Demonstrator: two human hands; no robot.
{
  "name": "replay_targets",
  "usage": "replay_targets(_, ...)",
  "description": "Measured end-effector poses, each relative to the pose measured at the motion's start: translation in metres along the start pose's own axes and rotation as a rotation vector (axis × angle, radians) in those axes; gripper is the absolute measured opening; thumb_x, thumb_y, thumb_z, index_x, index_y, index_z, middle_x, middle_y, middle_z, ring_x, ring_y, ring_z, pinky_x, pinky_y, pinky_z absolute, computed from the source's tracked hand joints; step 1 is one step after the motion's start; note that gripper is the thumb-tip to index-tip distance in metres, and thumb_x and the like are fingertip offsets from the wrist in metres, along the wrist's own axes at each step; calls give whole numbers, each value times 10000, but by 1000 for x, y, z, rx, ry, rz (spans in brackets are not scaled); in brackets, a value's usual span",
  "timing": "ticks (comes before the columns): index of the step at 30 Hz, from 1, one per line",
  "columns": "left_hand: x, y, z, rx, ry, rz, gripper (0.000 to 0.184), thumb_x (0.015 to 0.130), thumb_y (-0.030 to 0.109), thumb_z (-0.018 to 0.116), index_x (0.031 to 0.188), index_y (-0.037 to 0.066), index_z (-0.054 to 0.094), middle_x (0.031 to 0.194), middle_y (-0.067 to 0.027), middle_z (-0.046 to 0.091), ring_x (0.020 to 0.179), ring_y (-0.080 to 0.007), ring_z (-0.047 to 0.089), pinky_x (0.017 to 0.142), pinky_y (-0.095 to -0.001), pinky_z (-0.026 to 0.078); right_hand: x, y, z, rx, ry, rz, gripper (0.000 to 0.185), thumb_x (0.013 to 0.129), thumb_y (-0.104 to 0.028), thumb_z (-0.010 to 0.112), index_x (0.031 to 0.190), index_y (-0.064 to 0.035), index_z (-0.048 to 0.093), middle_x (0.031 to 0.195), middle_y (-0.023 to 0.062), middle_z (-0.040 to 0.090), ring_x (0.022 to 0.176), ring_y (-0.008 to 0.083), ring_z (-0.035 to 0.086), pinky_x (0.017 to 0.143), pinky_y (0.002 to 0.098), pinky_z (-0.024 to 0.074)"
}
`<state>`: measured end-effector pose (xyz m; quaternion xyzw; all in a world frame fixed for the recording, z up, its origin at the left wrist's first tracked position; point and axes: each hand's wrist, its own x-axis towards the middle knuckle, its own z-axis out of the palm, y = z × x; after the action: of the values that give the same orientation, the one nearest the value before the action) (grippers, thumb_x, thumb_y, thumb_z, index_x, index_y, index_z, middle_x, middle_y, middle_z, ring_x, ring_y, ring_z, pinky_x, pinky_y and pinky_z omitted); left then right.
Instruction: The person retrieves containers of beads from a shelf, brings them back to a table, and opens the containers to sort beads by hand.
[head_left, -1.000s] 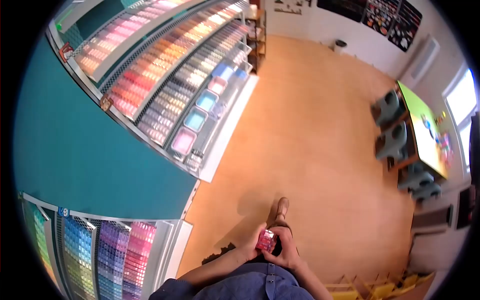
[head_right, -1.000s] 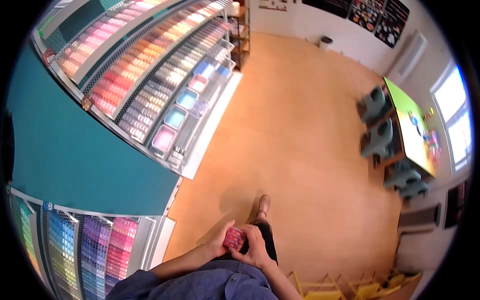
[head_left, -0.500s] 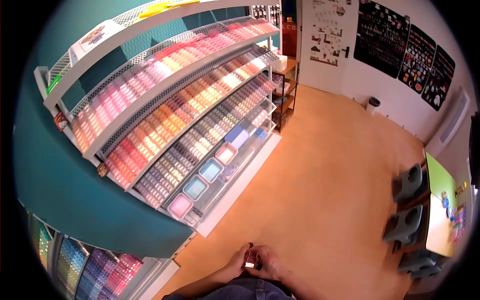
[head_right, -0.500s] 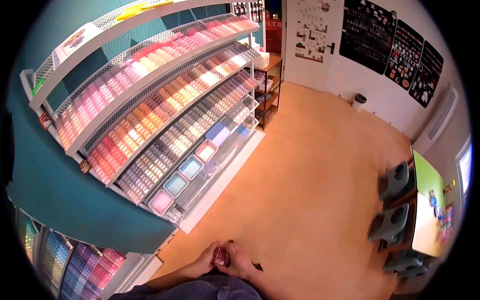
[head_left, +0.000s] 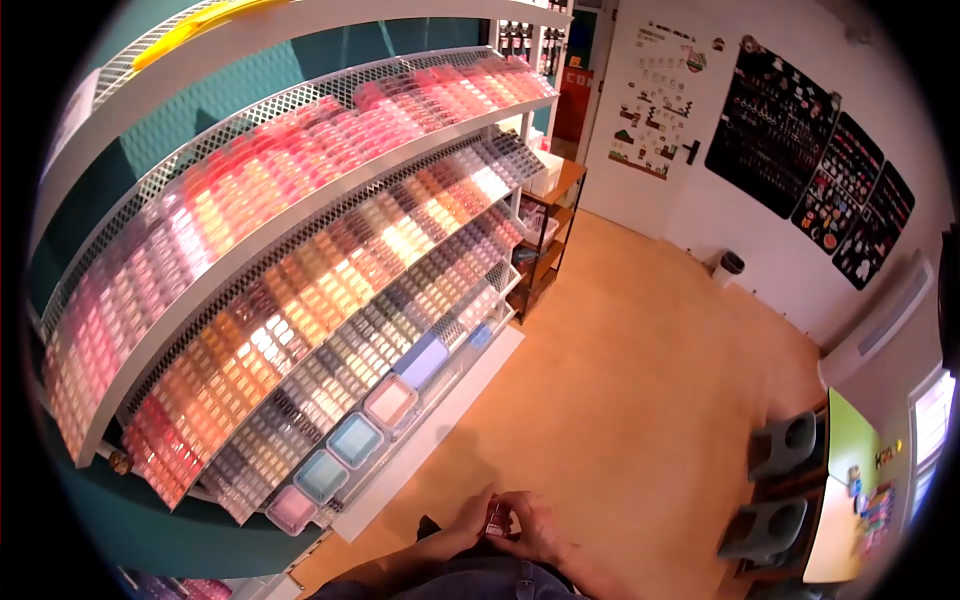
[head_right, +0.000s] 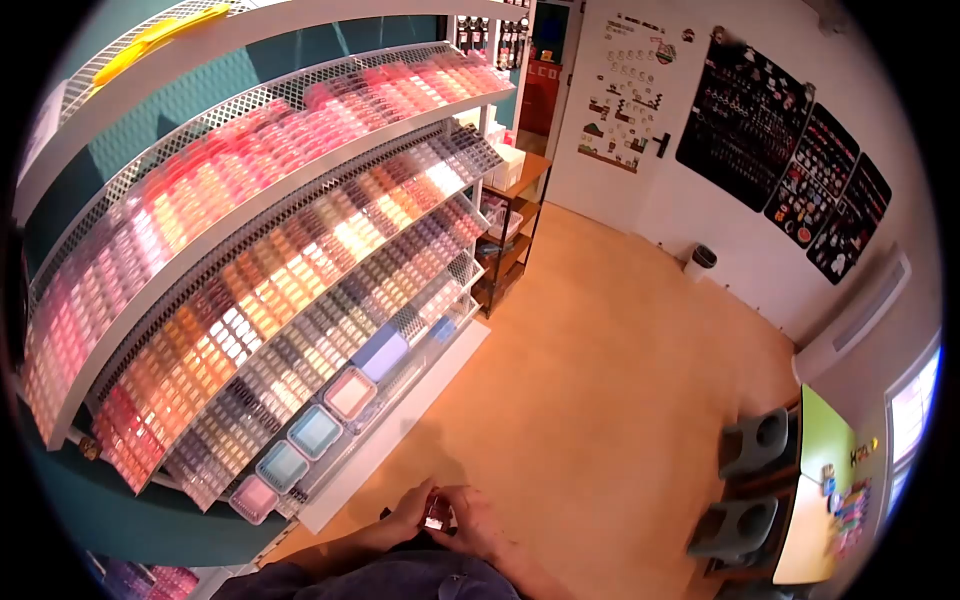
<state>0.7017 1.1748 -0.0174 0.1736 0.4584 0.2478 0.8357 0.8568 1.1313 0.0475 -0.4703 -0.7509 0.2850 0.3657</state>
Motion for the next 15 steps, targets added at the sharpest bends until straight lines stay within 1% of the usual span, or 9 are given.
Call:
replay_targets(1,19,9,1,-7,5,1,408,978,453,461,946,62,570,781,-86,644,645,-225,656,560,-369,554,16,12,-6,-41,13,-41,619,668,-218,821,1192,-52,535,1112,159,602,984,348,577,872,433,459)
replay_targets(2,36,17,2,-50,2,14,414,981,451,442,942,62,579,781,-87,646,647,-221,657,563,-360,553,31,27,-10,-84,28,-66,599,667,-245,833,1170,-58,567,1045,159,632,942,341,611,826,423,489)
replay_targets(7,111,70,19,-121,73,47,466,988,456,375,934,55,607,785,-90,654,645,-211,649,565,-335,542,110,89,-44,-26,-67,-94,591,657,-263,834,1154,-73,578,979,135,635,907,328,611,813,427,477)
replay_targets(9,134,88,25,-136,30,12,510,986,469,348,918,45,624,774,-93,656,638,-205,634,561,-316,527,138,119,-59,8,-128,-119,587,655,-274,834,1149,-78,584,954,124,636,892,322,612,809,429,473)
replay_targets(10,137,101,34,-120,-53,122,507,985,447,339,904,37,626,758,-98,648,635,-200,623,561,-306,518,155,132,-68,-48,-198,-148,601,658,-294,831,1160,-78,581,947,120,634,890,324,610,819,436,467)
replay_targets(11,164,100,32,-148,-30,156,507,985,447,339,904,37,626,758,-98,648,635,-200,623,561,-306,518,175,146,-79,-108,-266,-189,615,661,-314,828,1171,-79,578,940,116,633,888,326,607,828,443,461)
replay_targets(12,200,91,26,-247,21,246,472,996,439,333,970,58,610,814,-83,646,671,-184,624,595,-316,527,190,161,-85,-75,-347,-152,660,672,-344,818,1216,-78,558,984,129,636,914,335,604,875,469,447)
replay_targets(13,225,93,28,-346,72,339,443,1006,430,328,1036,78,595,870,-69,643,707,-167,624,630,-326,537,211,170,-97,-68,-382,-193,660,672,-344,818,1216,-78,558,984,129,636,914,335,604,875,469,447)
replay_targets(15,220,124,54,-347,203,363,448,1007,424,328,1045,63,590,871,-80,642,706,-184,628,622,-332,541,247,179,-117,41,-461,-231,672,693,-354,805,1246,-77,542,1061,144,636,962,339,605,916,465,439)
